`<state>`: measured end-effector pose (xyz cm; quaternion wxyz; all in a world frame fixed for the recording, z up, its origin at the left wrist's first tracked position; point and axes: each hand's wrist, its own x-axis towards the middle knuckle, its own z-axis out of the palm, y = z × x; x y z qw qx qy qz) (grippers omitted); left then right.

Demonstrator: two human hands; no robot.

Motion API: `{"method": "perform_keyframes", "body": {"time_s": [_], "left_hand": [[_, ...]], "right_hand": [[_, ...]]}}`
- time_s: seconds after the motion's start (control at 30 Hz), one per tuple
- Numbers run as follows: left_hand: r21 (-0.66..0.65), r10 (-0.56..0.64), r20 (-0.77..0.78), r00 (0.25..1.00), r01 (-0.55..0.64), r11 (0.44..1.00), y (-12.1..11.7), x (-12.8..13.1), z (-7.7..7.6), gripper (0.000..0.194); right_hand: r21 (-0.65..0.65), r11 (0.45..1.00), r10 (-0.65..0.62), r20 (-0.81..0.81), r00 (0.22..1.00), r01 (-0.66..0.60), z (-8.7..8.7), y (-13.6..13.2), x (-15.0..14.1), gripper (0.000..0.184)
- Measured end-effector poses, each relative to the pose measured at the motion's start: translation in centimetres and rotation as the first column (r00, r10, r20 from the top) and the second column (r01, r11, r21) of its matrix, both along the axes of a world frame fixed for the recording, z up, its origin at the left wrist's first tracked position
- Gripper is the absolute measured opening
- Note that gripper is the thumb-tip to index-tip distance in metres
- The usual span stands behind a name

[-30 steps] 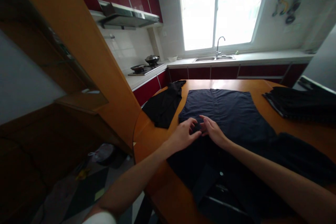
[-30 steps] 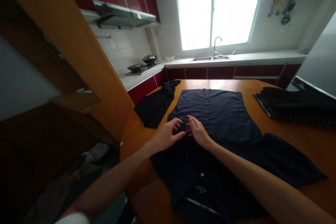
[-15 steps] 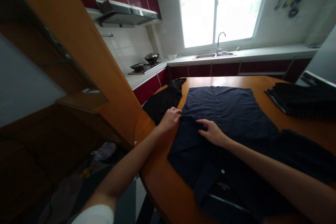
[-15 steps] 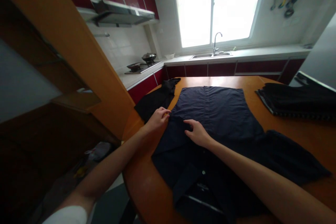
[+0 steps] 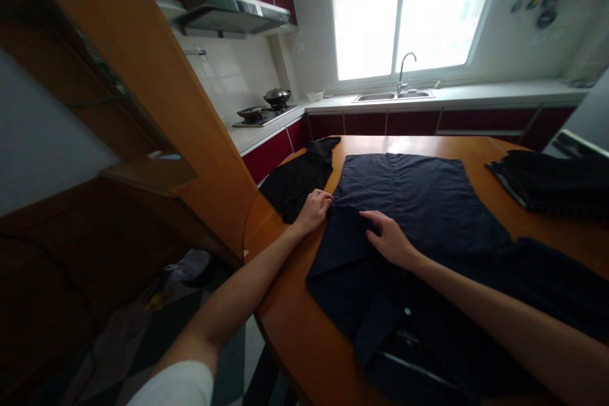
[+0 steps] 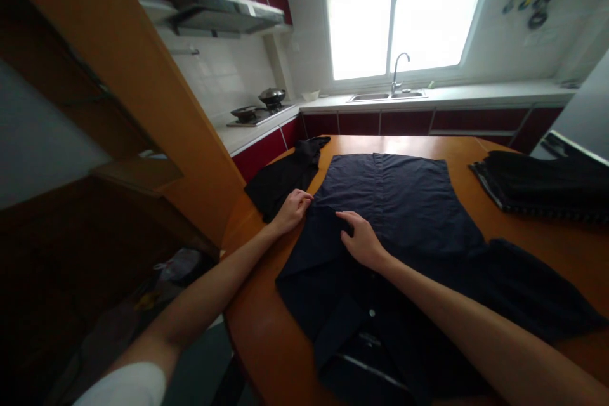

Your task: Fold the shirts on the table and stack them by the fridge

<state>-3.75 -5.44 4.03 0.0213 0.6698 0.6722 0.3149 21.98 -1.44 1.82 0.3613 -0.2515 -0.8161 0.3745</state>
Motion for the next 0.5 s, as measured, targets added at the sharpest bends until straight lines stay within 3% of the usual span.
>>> {"method": "perform_keyframes", "body": {"time_s": [0.13, 0.23, 0.33, 0.4, 0.5], "left_hand": [[0.152, -0.017, 0.13, 0.991, -0.003, 0.988, -2.4, 1.8, 1.8, 0.032], [0.141, -0.045, 0.155, 0.987, 0.023, 0.99, -5.1, 3.9, 2.5, 0.037], [-0.015, -0.217, 0.046, 0.975, 0.218, 0.976, -7.8, 5.8, 2.1, 0.034], [-0.172, -0.348, -0.047, 0.936, 0.336, 0.926, -9.4, 6.6, 1.5, 0.039], [-0.352, -0.438, -0.131, 0.889, 0.371, 0.859, -11.2, 6.9, 0.7, 0.062]], "right_hand": [[0.047, 0.997, -0.056, 0.039, 0.998, 0.054, -0.3, 0.0, 0.1, 0.055], [0.05, 0.996, -0.078, 0.091, 0.993, 0.074, -0.7, 0.2, 0.2, 0.055], [0.099, 0.992, -0.094, 0.116, 0.989, 0.082, -0.9, 0.1, 0.2, 0.05], [0.113, 0.99, -0.094, 0.125, 0.988, 0.08, -1.0, 0.0, 0.3, 0.048], [0.134, 0.988, -0.094, 0.125, 0.988, 0.077, -0.9, -0.1, 0.3, 0.043]]}}
